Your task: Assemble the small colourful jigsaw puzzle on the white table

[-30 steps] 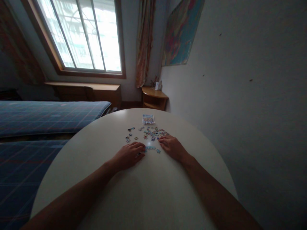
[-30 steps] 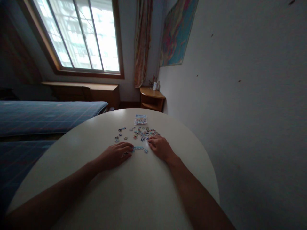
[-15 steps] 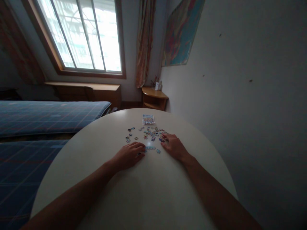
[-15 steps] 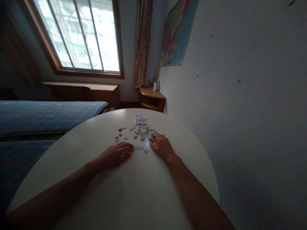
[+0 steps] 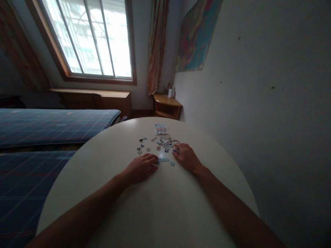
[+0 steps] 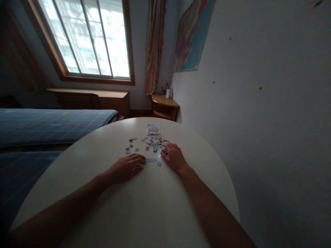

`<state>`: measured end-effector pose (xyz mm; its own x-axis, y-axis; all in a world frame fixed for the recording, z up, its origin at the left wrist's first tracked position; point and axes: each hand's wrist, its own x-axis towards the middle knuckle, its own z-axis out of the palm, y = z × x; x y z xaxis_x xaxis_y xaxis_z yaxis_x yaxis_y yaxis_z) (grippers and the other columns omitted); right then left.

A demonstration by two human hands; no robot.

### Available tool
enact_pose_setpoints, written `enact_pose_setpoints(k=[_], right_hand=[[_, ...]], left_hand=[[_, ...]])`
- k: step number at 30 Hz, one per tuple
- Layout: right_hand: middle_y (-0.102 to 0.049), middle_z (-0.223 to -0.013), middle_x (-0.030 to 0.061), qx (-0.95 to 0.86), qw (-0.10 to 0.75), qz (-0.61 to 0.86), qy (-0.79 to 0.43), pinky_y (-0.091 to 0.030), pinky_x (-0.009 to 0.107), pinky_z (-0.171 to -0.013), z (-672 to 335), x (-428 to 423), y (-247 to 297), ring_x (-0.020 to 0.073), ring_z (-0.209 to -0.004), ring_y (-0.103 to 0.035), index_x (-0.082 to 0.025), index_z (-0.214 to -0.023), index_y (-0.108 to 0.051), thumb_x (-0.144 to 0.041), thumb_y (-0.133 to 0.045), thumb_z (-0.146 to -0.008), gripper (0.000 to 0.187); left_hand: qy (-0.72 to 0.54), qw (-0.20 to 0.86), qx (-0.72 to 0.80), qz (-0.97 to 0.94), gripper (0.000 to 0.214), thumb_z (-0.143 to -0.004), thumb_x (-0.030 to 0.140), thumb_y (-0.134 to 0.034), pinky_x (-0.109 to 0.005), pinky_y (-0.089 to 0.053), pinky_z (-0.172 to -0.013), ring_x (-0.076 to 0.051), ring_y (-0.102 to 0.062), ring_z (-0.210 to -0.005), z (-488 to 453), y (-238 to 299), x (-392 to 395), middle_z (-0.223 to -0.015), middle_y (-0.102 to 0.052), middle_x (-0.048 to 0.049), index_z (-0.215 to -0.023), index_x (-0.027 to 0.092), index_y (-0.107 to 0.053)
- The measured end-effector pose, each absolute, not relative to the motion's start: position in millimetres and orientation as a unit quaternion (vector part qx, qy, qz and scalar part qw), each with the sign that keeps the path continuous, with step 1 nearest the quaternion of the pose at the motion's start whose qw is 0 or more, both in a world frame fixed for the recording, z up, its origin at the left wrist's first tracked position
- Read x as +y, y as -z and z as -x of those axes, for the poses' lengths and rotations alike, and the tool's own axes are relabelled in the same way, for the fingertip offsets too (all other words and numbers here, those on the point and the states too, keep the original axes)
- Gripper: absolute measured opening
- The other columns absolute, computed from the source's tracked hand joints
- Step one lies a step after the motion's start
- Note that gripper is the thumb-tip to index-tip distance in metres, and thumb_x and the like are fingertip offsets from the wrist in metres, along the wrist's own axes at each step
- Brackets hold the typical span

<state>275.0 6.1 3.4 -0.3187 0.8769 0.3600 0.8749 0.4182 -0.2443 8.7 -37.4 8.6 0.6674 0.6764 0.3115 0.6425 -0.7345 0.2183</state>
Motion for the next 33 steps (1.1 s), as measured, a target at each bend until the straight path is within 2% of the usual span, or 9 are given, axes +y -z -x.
enact_pose_setpoints(k=[5,12,16,20,26,30,33], right_hand=[[-0.064,-0.129,0.0116,-0.83,0.208,0.518,-0.003,-0.036,0.04,-0.11,-251.9,12.4,-11.4,0.0251,-0.127,-0.05,-0.018,-0.129,-0.061,-0.031,-0.051,-0.096,0.037],[-0.067,-0.122,0.0094,-0.807,0.174,0.564,0.009,-0.042,0.04,-0.1,-209.9,40.7,-26.4,0.027,-0.114,-0.055,-0.023,-0.106,-0.074,-0.033,-0.056,-0.093,0.024],[-0.067,-0.118,0.0122,-0.768,0.146,0.624,0.005,-0.043,0.043,-0.096,-188.8,56.8,-28.7,0.0299,-0.113,-0.054,-0.021,-0.099,-0.077,-0.042,-0.057,-0.09,0.031],[-0.067,-0.116,0.0114,-0.75,0.156,0.643,0.027,-0.04,0.042,-0.098,-171.8,62.4,-25.2,0.0294,-0.115,-0.052,-0.022,-0.092,-0.079,-0.049,-0.06,-0.086,0.033],[-0.072,-0.111,0.0079,-0.71,0.145,0.686,-0.066,-0.04,0.038,-0.095,-159.6,68.9,-30.0,0.0281,-0.117,-0.054,-0.028,-0.098,-0.079,-0.035,-0.064,-0.08,0.024],[-0.075,-0.095,0.0074,-0.711,0.125,0.684,-0.105,-0.041,0.037,-0.093,-157.0,76.9,-34.0,0.03,-0.116,-0.056,-0.026,-0.089,-0.08,-0.026,-0.068,-0.07,0.022],[-0.076,-0.091,0.0079,-0.725,0.125,0.667,-0.119,-0.04,0.039,-0.095,-156.3,78.9,-34.5,0.0311,-0.117,-0.056,-0.024,-0.085,-0.08,-0.024,-0.069,-0.069,0.02]], left_hand=[[-0.172,0.038,0.363,-0.915,0.019,-0.097,0.028,-0.053,-0.039,-0.051,-0.097,-0.022,-0.061,-0.114,-9.2,-11.4,-38.1,-0.126,-0.065,-0.0072,-0.113,0.022,-0.062],[-0.175,0.038,0.352,-0.919,0.019,-0.097,0.026,-0.053,-0.037,-0.051,-0.097,-0.022,-0.062,-0.113,-8.6,-13.4,-39.8,-0.125,-0.065,-0.0075,-0.113,0.022,-0.062],[-0.181,0.048,0.35,-0.918,0.02,-0.096,0.026,-0.053,-0.037,-0.051,-0.099,-0.021,-0.061,-0.114,-8.3,-12.8,-39.5,-0.127,-0.064,-0.0072,-0.113,0.022,-0.062],[-0.169,0.053,0.355,-0.918,0.02,-0.097,0.026,-0.052,-0.04,-0.05,-0.1,-0.023,-0.06,-0.116,-8.4,-14.2,-39.5,-0.128,-0.064,-0.008,-0.113,0.021,-0.062],[-0.175,0.057,0.353,-0.917,0.021,-0.097,0.028,-0.052,-0.039,-0.05,-0.101,-0.023,-0.059,-0.117,-7.4,-10.7,-38.2,-0.128,-0.063,-0.0072,-0.115,0.022,-0.061],[-0.176,0.055,0.354,-0.917,0.022,-0.097,0.029,-0.052,-0.04,-0.05,-0.101,-0.023,-0.059,-0.118,-7.0,-8.1,-37.5,-0.129,-0.063,-0.0063,-0.116,0.022,-0.061],[-0.175,0.057,0.353,-0.917,0.021,-0.097,0.029,-0.052,-0.04,-0.049,-0.102,-0.023,-0.059,-0.118,-7.9,-10.3,-38.5,-0.129,-0.063,-0.0067,-0.115,0.021,-0.061]])
